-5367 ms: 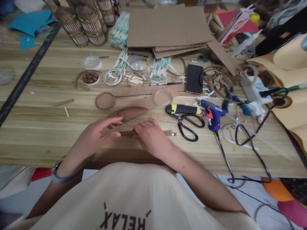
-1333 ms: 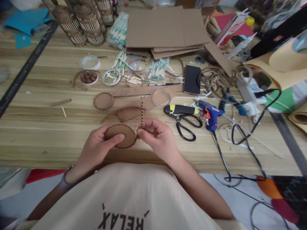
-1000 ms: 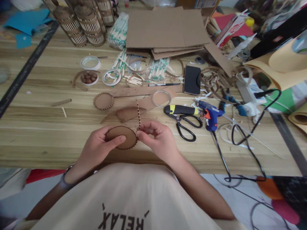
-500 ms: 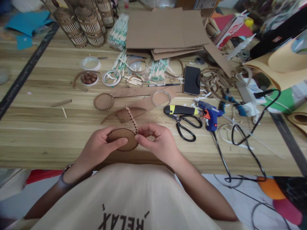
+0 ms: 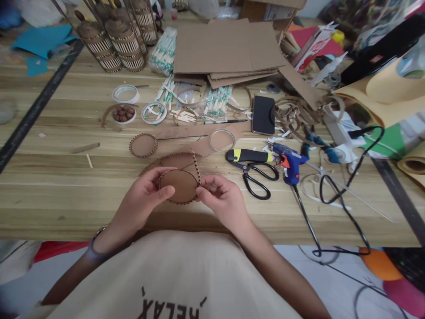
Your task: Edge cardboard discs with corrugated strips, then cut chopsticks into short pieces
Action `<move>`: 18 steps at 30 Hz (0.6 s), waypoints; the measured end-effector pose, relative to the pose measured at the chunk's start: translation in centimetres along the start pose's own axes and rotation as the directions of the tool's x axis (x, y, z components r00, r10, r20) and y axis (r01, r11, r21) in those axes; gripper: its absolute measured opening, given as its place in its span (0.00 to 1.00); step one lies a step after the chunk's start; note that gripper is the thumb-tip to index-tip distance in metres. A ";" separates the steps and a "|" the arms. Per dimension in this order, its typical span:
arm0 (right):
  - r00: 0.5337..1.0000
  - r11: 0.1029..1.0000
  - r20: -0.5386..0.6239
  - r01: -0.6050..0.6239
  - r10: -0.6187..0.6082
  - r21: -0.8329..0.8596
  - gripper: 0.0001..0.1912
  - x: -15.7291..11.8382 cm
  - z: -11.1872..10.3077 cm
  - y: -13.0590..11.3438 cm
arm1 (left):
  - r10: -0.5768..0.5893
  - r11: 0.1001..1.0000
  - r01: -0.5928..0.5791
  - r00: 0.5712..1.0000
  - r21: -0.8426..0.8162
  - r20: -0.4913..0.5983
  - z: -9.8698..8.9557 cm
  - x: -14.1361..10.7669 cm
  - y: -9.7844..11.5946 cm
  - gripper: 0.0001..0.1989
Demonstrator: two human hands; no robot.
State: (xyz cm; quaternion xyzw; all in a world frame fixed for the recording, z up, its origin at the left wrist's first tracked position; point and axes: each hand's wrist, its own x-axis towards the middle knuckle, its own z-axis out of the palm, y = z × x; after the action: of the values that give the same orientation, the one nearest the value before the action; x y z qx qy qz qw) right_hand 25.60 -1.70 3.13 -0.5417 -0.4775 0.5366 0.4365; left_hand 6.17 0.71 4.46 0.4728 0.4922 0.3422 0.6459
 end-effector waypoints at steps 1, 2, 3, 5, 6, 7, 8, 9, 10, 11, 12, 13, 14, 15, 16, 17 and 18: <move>1.000 1.000 -0.006 0.005 -0.005 0.014 0.06 0.0 0.0 0.1 | 0.002 1.000 -0.002 1.000 -0.005 0.014 0.1 0.0 -0.2 0.23; 1.000 1.000 -0.003 0.007 -0.007 0.022 0.06 0.0 -0.1 0.2 | 0.005 1.000 -0.005 1.000 0.005 0.024 0.1 0.0 -0.3 0.21; 1.000 1.000 0.007 0.008 -0.008 0.022 0.07 -0.1 -0.1 0.3 | 0.009 1.000 -0.009 1.000 0.025 0.024 0.2 0.0 -0.4 0.19; 1.000 1.000 0.020 0.015 -0.015 0.005 0.08 -0.1 -0.4 0.5 | 0.010 0.997 -0.010 1.000 0.078 0.005 0.2 0.0 -0.5 0.17; 1.000 1.000 0.014 0.027 -0.026 -0.005 0.09 -0.1 -0.5 0.5 | 0.008 0.995 -0.007 1.000 0.103 -0.004 0.2 0.0 -0.5 0.17; 0.999 0.999 -0.002 0.043 -0.043 -0.009 0.10 0.0 -0.7 0.4 | 0.006 0.992 -0.005 1.000 0.124 -0.003 0.1 0.0 -0.4 0.17; 0.998 0.998 -0.027 0.062 -0.063 -0.006 0.11 0.0 -0.9 0.3 | 0.003 0.990 -0.005 1.000 0.142 0.010 0.1 0.0 -0.4 0.17; 0.995 0.996 -0.057 0.084 -0.084 0.006 0.13 0.1 -1.0 0.2 | 0.004 0.987 -0.009 0.999 0.158 0.032 0.1 -0.1 -0.3 0.16; 0.990 0.994 -0.088 0.109 -0.107 0.023 0.13 0.1 -1.1 0.0 | 0.011 0.984 -0.021 0.998 0.174 0.055 0.1 -0.1 -0.3 0.15; 0.985 0.990 -0.114 0.134 -0.129 0.039 0.13 0.2 -1.2 -0.2 | 0.024 0.980 -0.038 0.997 0.194 0.075 0.1 -0.2 -0.2 0.14; 0.980 0.986 -0.130 0.158 -0.151 0.046 0.12 0.2 -1.2 -0.3 | 0.039 0.974 -0.058 0.995 0.219 0.091 0.1 -0.2 -0.1 0.13; 0.975 0.982 -0.137 0.184 -0.176 0.041 0.11 0.1 -1.2 -0.5 | 0.052 0.966 -0.075 0.994 0.248 0.100 0.1 -0.3 -0.1 0.12; 0.971 0.979 -0.136 0.204 -0.199 0.020 0.10 0.1 -1.2 -0.6 | 0.061 0.956 -0.089 0.992 0.280 0.108 0.1 -0.4 0.0 0.11; 0.967 0.975 -0.131 0.220 -0.220 -0.013 0.09 0.0 -1.1 -0.6 | 0.065 0.945 -0.098 0.991 0.313 0.114 0.2 -0.5 0.1 0.11; 0.963 0.971 -0.123 0.234 -0.239 -0.053 0.08 -0.1 -0.9 -0.6 | 0.063 0.933 -0.101 0.991 0.345 0.119 0.2 -0.5 0.1 0.11; 0.960 0.964 -0.113 0.247 -0.257 -0.096 0.06 -0.3 -0.8 -0.6 | 0.058 0.921 -0.101 0.991 0.375 0.123 0.2 -0.6 0.2 0.11; 0.956 0.955 -0.101 0.261 -0.276 -0.137 0.05 -0.4 -0.7 -0.7 | 0.057 0.908 -0.105 0.990 0.405 0.129 0.2 -0.7 0.3 0.11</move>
State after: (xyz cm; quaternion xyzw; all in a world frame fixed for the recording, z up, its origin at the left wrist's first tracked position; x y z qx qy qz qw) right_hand 26.28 -1.95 3.88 -0.5283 -0.5518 0.4088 0.4993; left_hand 6.21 0.10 4.96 0.6366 0.4953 0.2300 0.5445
